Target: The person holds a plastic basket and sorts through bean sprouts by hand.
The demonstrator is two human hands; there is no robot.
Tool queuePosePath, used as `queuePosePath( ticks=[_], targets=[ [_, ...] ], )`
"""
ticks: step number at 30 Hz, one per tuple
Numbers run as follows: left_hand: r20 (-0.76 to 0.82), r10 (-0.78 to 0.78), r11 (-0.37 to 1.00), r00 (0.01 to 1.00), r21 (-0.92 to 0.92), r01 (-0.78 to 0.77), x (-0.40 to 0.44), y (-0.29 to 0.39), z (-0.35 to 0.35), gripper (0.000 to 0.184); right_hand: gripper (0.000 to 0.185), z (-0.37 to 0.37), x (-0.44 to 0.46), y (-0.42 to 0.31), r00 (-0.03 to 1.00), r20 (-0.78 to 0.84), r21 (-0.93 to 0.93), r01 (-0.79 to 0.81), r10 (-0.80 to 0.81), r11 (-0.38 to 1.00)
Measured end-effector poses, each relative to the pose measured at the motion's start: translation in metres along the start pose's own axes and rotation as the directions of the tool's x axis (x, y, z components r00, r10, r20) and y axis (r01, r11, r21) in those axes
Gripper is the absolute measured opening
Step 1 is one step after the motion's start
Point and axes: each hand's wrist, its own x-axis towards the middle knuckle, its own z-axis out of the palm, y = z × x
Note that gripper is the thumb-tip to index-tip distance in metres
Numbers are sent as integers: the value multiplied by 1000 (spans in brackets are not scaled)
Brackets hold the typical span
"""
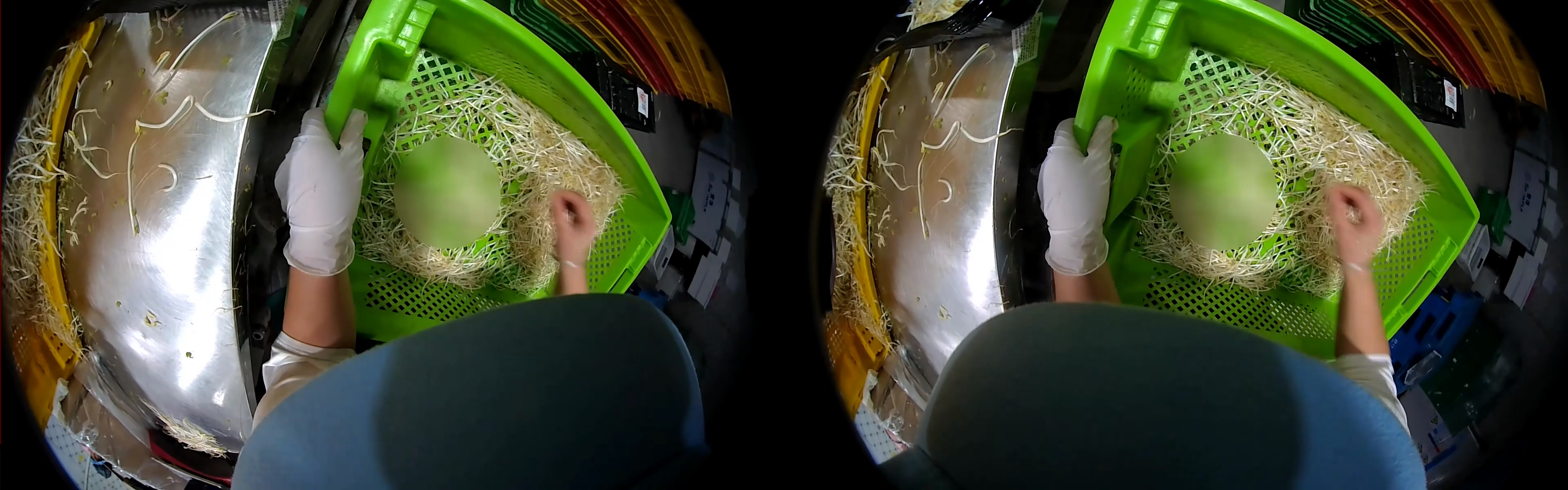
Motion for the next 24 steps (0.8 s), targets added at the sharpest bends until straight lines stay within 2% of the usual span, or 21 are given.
queuePosePath(
  ticks=[1, 2, 3, 4, 6, 7, 8, 9, 10, 11, 12, 13, 14, 16, 17, 18, 19, 20, 22, 24],
  targets=[
    [19, -42, 993, 999, -113, 44, 0, 2, 1, 34, 8, -39, -6, 5, 990, -139, -123, 5, -22, 992],
    [-45, 29, 948, 999, 318, -13, -2, 10, 5, 34, 8, -84, -14, 32, 964, -263, -106, 15, -42, 994],
    [-73, 121, 722, 990, 690, -37, -3, 15, 7, 34, 9, -134, -19, 46, 923, -377, -204, 2, -80, 979],
    [-74, 120, 727, 990, 685, -37, -2, 17, 7, 34, 10, -191, -29, 84, 876, -483, -38, -21, 0, 999],
    [-66, 123, 679, 990, 733, -36, -2, 19, 8, 36, 12, -287, -45, 127, 824, -564, -174, -180, 52, 968],
    [-65, 124, 683, 990, 730, -38, -2, 20, 9, 36, 18, -296, -47, 112, 887, -405, -485, -413, 220, 771],
    [-72, 93, 678, 993, 735, -10, -2, 21, 9, 37, 25, -300, -45, 99, 853, -297, -755, -485, 429, 442],
    [-80, 62, 671, 995, 742, 18, -1, 22, 9, 38, 34, -284, -48, 96, 933, -98, -972, -164, 346, 167],
    [-81, 64, 671, 995, 741, 17, -1, 24, 9, 38, 29, -245, -45, 79, 991, -59, -966, -87, 120, 245],
    [-68, 57, 681, 996, 732, 11, -2, 25, 9, 39, 28, -205, -34, 65, 975, -91, -899, -167, 200, 404],
    [-53, 48, 690, 997, 724, 5, -3, 27, 9, 40, 27, -166, -35, 70, 996, -37, -780, -82, 85, 621],
    [-53, 49, 689, 997, 725, 5, -2, 27, 10, 40, 25, -106, -35, 49, 997, 71, -582, 52, -13, 811],
    [-51, 44, 691, 998, 723, 7, -2, 27, 11, 42, 22, -52, -28, 17, 975, 184, -370, -47, 122, 928],
    [-58, 41, 690, 997, 724, 14, -3, 28, 12, 43, 20, 28, -16, 1, 941, 323, -281, 198, -102, 939],
    [-62, 84, 687, 994, 726, -13, -4, 28, 13, 38, 22, 60, -10, -6, 922, 314, -254, 313, -228, 915],
    [-66, 128, 683, 990, 729, -40, -4, 30, 14, 33, 24, 84, -3, -13, 890, 359, -278, 389, -280, 879],
    [-59, 113, 663, 992, 748, -32, -3, 31, 14, 33, 25, 100, 4, -20, 863, 398, -294, 440, -309, 849],
    [-60, 113, 663, 992, 748, -30, -3, 31, 14, 33, 18, 114, 7, -23, 870, 380, -357, 452, -315, 818],
    [-43, 151, 667, 988, 742, -70, -3, 31, 14, 33, 11, 132, 17, -7, 864, 425, -459, 464, -271, 758],
    [-53, 173, 659, 983, 748, -75, -4, 31, 16, 33, 8, 124, 17, -7, 872, 428, -434, 430, -239, 792]
  ],
)
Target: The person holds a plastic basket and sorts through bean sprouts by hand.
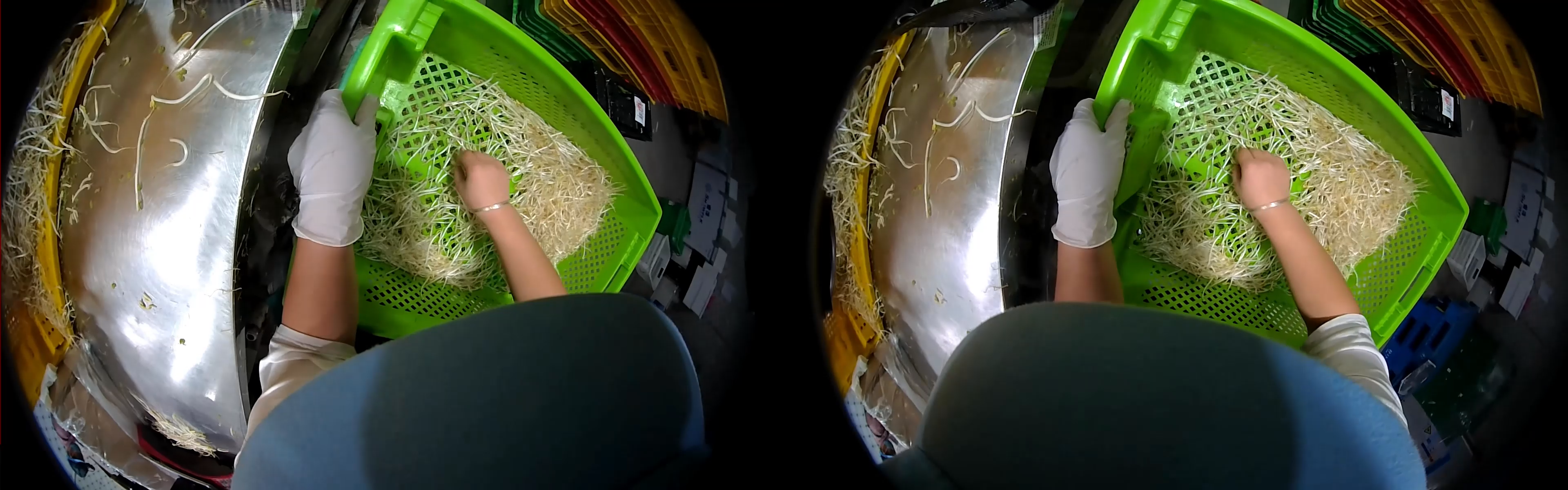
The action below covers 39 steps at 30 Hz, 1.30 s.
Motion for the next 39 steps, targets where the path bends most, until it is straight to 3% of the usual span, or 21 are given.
queuePosePath(
  ticks=[2, 5, 6, 7, 13, 17, 19, 20, 21, 22, 23, 24, 26, 27, 28, 30, 31, 32, 34, 37, 39],
  targets=[
    [-22, 0, 1000, 1000, 9, 1, -2, -1, 0, 34, 5, -12, 2, 3, 999, 26, 46, -24, 23, 999],
    [-42, 6, 1000, 999, 10, -5, -1, -2, 0, 34, 6, -18, 8, 15, 953, -293, 175, 128, -72, 976],
    [70, -81, 997, 994, 0, 81, 1, -1, -4, 41, 6, -15, 8, 18, 953, -295, 176, 126, -70, 976],
    [182, -164, 986, 970, 0, 167, 3, -1, -5, 48, 6, -10, 7, 21, 966, -245, 183, 132, -85, 974],
    [106, -125, 992, 986, -1, 126, 1, -1, -3, 40, 8, -34, -44, 0, 980, 198, 270, -55, 1, 961],
    [91, -110, 994, 990, -2, 110, 1, -4, -1, 38, 13, -90, -81, 40, 979, -113, 300, -127, 167, 945],
    [103, -128, 991, 986, -13, 130, 1, -6, -1, 38, 17, -142, -125, 110, 847, -371, 185, -334, 381, 924],
    [103, -132, 991, 986, -16, 135, 1, -7, 0, 38, 17, -176, -153, 160, 654, -508, 256, -507, 561, 823],
    [105, -130, 991, 986, -15, 132, 1, -8, 1, 38, 18, -206, -181, 215, 494, -654, 481, -313, 573, 819],
    [107, -126, 992, 986, -14, 128, 1, -8, 1, 38, 19, -236, -219, 271, 374, -693, 511, -349, 616, 786],
    [108, -127, 991, 986, -16, 129, 1, -8, 2, 38, 23, -258, -262, 325, 581, -632, 75, -613, 514, 786],
    [93, -109, 994, 990, -14, 111, 0, -8, 2, 38, 27, -269, -289, 354, 745, -469, -408, -660, 475, 631],
    [64, -98, 995, 993, -15, 99, 2, -6, 1, 38, 33, -247, -233, 260, 739, -479, -762, -618, 474, 194],
    [75, -105, 995, 992, 5, 105, 2, -5, 1, 39, 24, -239, -207, 232, 717, -444, -635, -675, 537, 376],
    [91, -110, 994, 990, 29, 108, 1, -4, 0, 40, 16, -213, -190, 220, 741, -457, -258, -640, 492, 724],
    [116, -129, 992, 985, 10, 129, 1, -1, -3, 41, 18, -144, -125, 132, 898, -359, -103, -310, 255, 945],
    [138, -150, 988, 979, -16, 154, 1, 0, -3, 42, 21, -109, -91, 87, 928, -289, 100, -214, 234, 972],
    [137, -148, 988, 979, -12, 151, 1, 0, -2, 42, 24, -89, -61, 41, 928, -106, 354, -301, 357, 886],
    [97, -121, 993, 988, 14, 120, 1, -1, -1, 42, 30, -46, -19, 0, 989, -41, 332, -121, 142, 935],
    [15, -67, 998, 998, 2, 67, -1, -4, 2, 41, 22, -7, 16, -14, 997, 50, 160, -71, 64, 985],
    [64, -107, 994, 992, -11, 108, -1, -4, -1, 40, 14, 8, 19, -5, 990, 73, 401, -138, 118, 906]
  ],
)
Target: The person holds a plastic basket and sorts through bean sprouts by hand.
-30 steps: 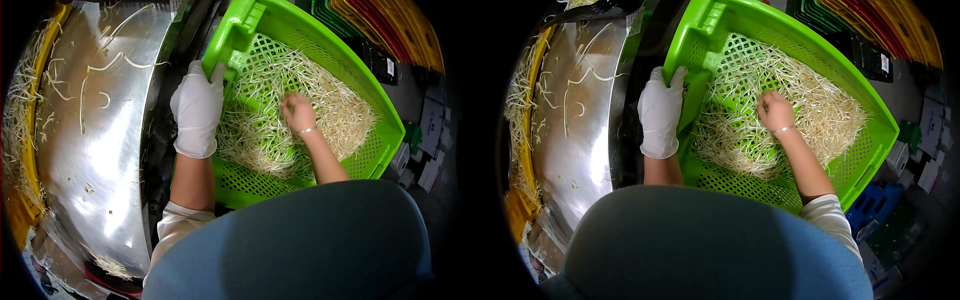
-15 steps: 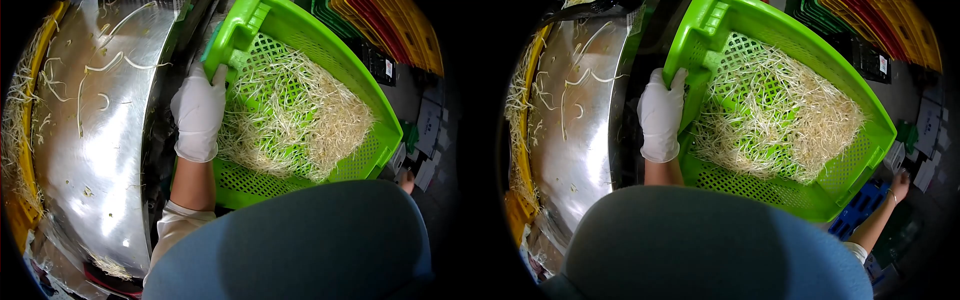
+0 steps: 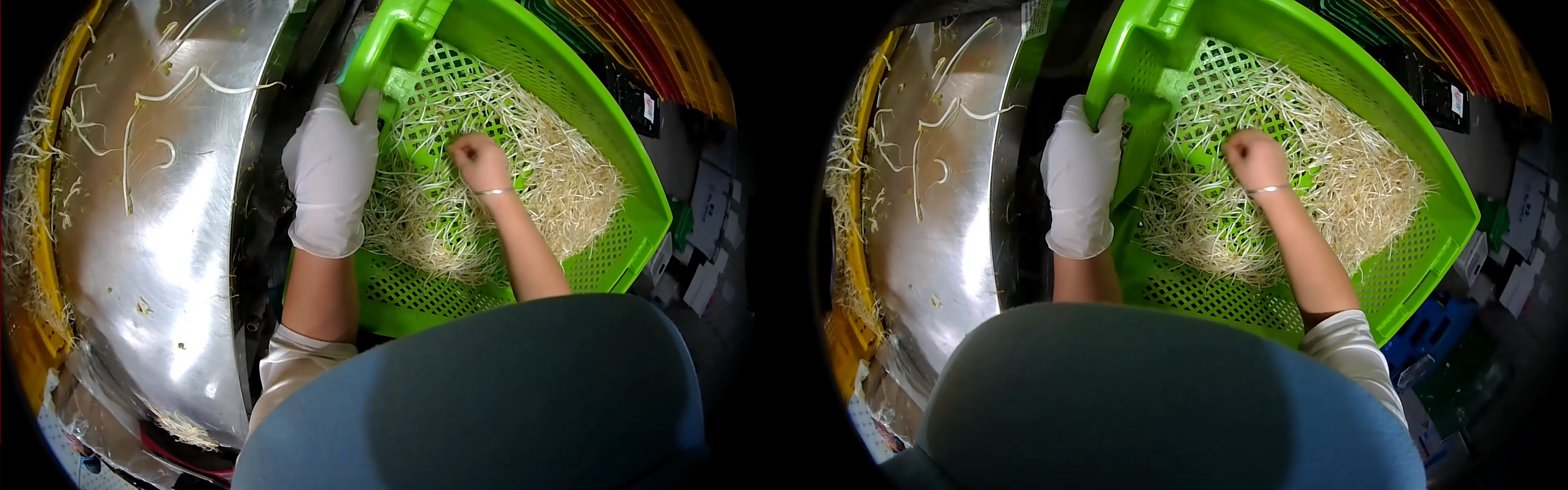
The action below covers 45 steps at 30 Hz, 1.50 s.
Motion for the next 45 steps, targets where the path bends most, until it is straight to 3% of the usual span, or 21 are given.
queuePosePath(
  ticks=[1, 3, 6, 7, 8, 9, 11, 12, 14, 15, 17, 19, 20, 21, 23, 25, 27, 31, 39, 42, 45],
  targets=[
    [43, -39, 999, 998, -18, 40, 1, 0, -1, 38, 11, -16, -5, -5, 980, -59, 105, -183, 189, 978],
    [47, -25, 999, 999, -47, 27, 2, -6, 1, 38, 12, -68, -24, 0, 910, -255, 375, -219, 327, 901],
    [53, -5, 997, 999, -76, 9, 3, -10, 3, 36, 14, -183, -86, 56, 652, -701, 214, -192, 287, 958],
    [49, -3, 997, 999, -75, 7, 3, -10, 3, 35, 18, -231, -117, 101, 596, -757, 308, -36, 268, 951],
    [53, -4, 997, 999, -77, 8, 3, -8, 2, 35, 23, -276, -148, 126, 518, -749, 541, 115, 414, 833],
    [66, -14, 998, 998, -63, 18, 3, -7, 1, 35, 29, -312, -180, 144, 536, -747, 577, 231, 392, 783],
    [81, -17, 999, 997, -48, 21, 3, -4, -1, 35, 39, -328, -197, 124, 196, -888, 373, -223, 417, 900],
    [82, -14, 999, 997, -39, 17, 2, -3, -2, 36, 45, -340, -219, 153, 234, -943, 123, -417, 237, 901],
    [76, -13, 999, 997, -34, 16, 3, -1, -1, 36, 57, -333, -241, 197, 296, -954, -254, -728, -43, 637],
    [30, 12, 1000, 999, -25, -12, 4, -2, 1, 35, 57, -292, -215, 161, 399, -914, -262, -429, -79, 864],
    [-4, 41, 999, 999, -3, -41, 2, -2, 2, 35, 33, -210, -176, 114, 627, -775, -276, -455, 84, 847],
    [30, 15, 999, 999, -29, -14, 3, 0, 0, 33, 14, -126, -139, 61, 853, -461, -74, -313, 246, 947],
    [27, 15, 1000, 1000, -27, -14, 3, 1, 1, 33, 13, -96, -123, 41, 944, -315, -90, -133, 99, 987],
    [-9, 41, 998, 999, -38, -42, 2, 0, 2, 33, 22, -66, -114, 37, 981, -183, -162, -100, 69, 982],
    [-44, 66, 997, 997, -41, -67, 3, -2, 4, 32, 34, -29, -101, 15, 975, -177, -286, 78, -133, 955],
    [-24, 79, 996, 997, -40, -80, 4, -2, 5, 31, 44, -17, -94, 2, 987, -66, -420, 104, -145, 902],
    [-28, 74, 997, 997, -23, -75, 3, 0, 3, 31, 31, -16, -91, 9, 969, -154, -408, 114, -192, 906],
    [-1, 31, 999, 1000, -31, -31, 2, 1, 2, 32, 12, -4, -97, 6, 902, -23, -301, 404, -430, 864],
    [-9, 89, 995, 996, 40, -89, 6, -3, 6, 43, 11, 21, -81, 1, 897, 136, -451, 434, -420, 780],
    [-4, 77, 996, 997, 39, -76, 5, -2, 5, 44, 10, 7, -77, 1, 866, 162, -340, 499, -473, 797],
    [-22, 86, 996, 996, 35, -85, 5, -3, 6, 45, 11, -28, -84, -3, 924, 10, -199, 376, -381, 905]
  ],
)
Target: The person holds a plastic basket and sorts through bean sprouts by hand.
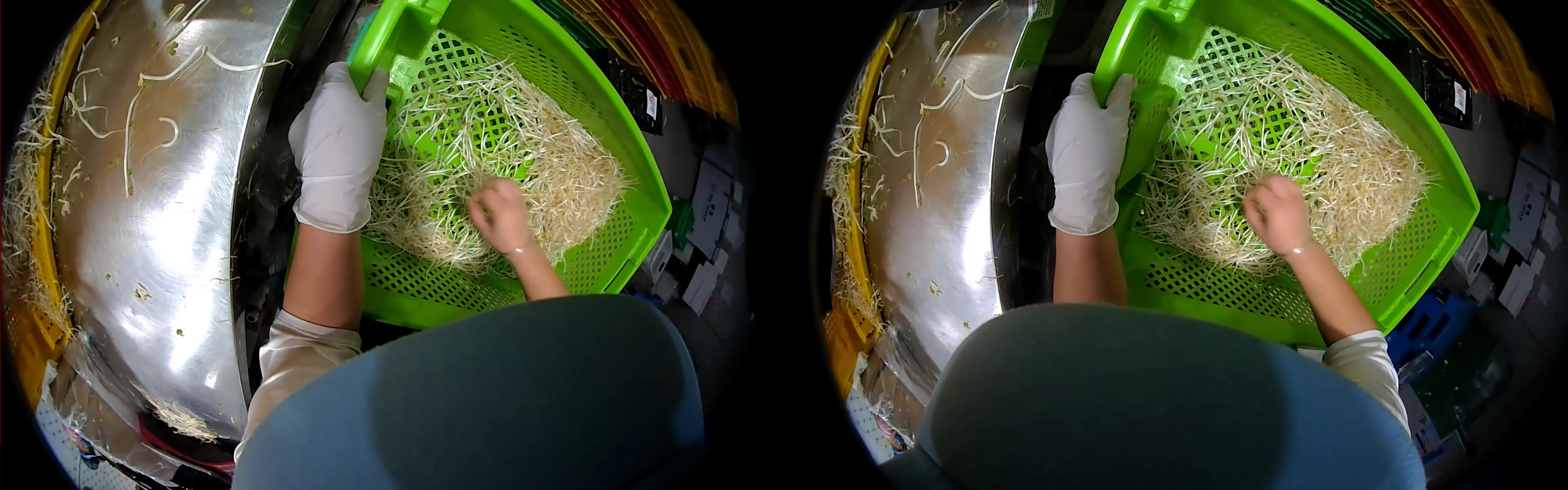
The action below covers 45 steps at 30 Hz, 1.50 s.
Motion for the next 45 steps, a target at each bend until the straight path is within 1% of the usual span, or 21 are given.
queuePosePath(
  ticks=[3, 6, 7, 8, 9, 10, 12, 14, 15, 16, 17, 20, 22, 25, 27, 29, 30, 34, 38, 41, 45],
  targets=[
    [-16, 12, 1000, 1000, 18, -12, -1, 2, -1, 40, 14, -68, -33, 1, 964, -191, -51, -199, 186, 979],
    [27, -16, 999, 1000, 28, 15, 1, 4, -4, 35, 13, -160, -99, 42, 859, -432, -341, -439, 276, 831],
    [70, -41, 999, 997, 22, 39, 2, 5, -5, 35, 10, -198, -131, 71, 871, -397, -571, -482, 289, 665],
    [71, -40, 999, 997, 20, 39, 1, 5, -6, 35, 12, -218, -146, 78, 716, -510, -651, -684, 478, 330],
    [60, -34, 999, 998, 20, 33, 0, 5, -6, 35, 17, -235, -159, 82, 653, -432, -865, -496, 622, -80],
    [48, -26, 999, 999, 20, 25, 0, 6, -6, 35, 18, -251, -195, 107, 616, -331, -931, -338, 715, -139],
    [20, -5, 1000, 1000, 7, 4, 0, 4, -5, 34, 17, -225, -169, 111, 373, -283, -696, -714, 883, 78],
    [-5, 17, 1000, 1000, 3, -17, -2, 3, -3, 34, 22, -145, -109, 60, 704, -69, -482, -643, 706, 595],
    [-17, 17, 1000, 1000, 2, -17, -2, 2, -3, 34, 29, -98, -85, 41, 882, -46, -348, -454, 469, 820],
    [-31, 15, 1000, 999, 1, -15, -2, 1, -2, 33, 40, -64, -44, 0, 816, 68, -4, -575, 574, 818],
    [-34, 10, 1000, 999, 7, -10, -2, 0, -2, 33, 45, -27, -22, -9, 981, 8, -74, -191, 192, 979],
    [-29, 5, 1000, 1000, -23, -6, -2, -3, 1, 33, 41, 56, 17, -57, 965, 195, -88, -163, 177, 983],
    [11, -29, 998, 1000, -58, 29, -2, 0, -3, 34, 37, 95, -14, -69, 953, 261, -117, 193, -158, 974],
    [52, -75, 996, 996, -47, 78, -3, 0, -4, 38, 34, 69, -30, -98, 874, 417, 209, 174, -249, 962],
    [42, -71, 995, 997, -62, 73, -3, -2, -3, 38, 32, 22, -10, -101, 827, 563, 189, -116, -10, 975],
    [34, -62, 995, 997, -74, 65, -3, -3, -2, 38, 40, 15, -13, -59, 960, 244, 240, -194, 134, 951],
    [8, -42, 997, 999, -66, 42, -3, -3, -2, 39, 44, 11, -11, -42, 991, 56, -53, -123, 125, 991],
    [-52, 21, 999, 998, -23, -22, -2, -4, 2, 41, 40, 11, -44, -12, 962, 162, -484, -116, 219, 867],
    [28, -40, 997, 999, -61, 41, -2, 0, -2, 42, 33, 7, -82, -31, 866, 427, -226, -177, 260, 958],
    [13, -63, 998, 998, -16, 63, -2, 2, -2, 38, 27, -1, -44, -31, 933, 152, -89, -316, 327, 944],
    [-53, -2, 1000, 999, 5, 2, -2, -2, 1, 37, 36, 42, -5, -12, 977, -33, -303, -212, 212, 929]
  ],
)
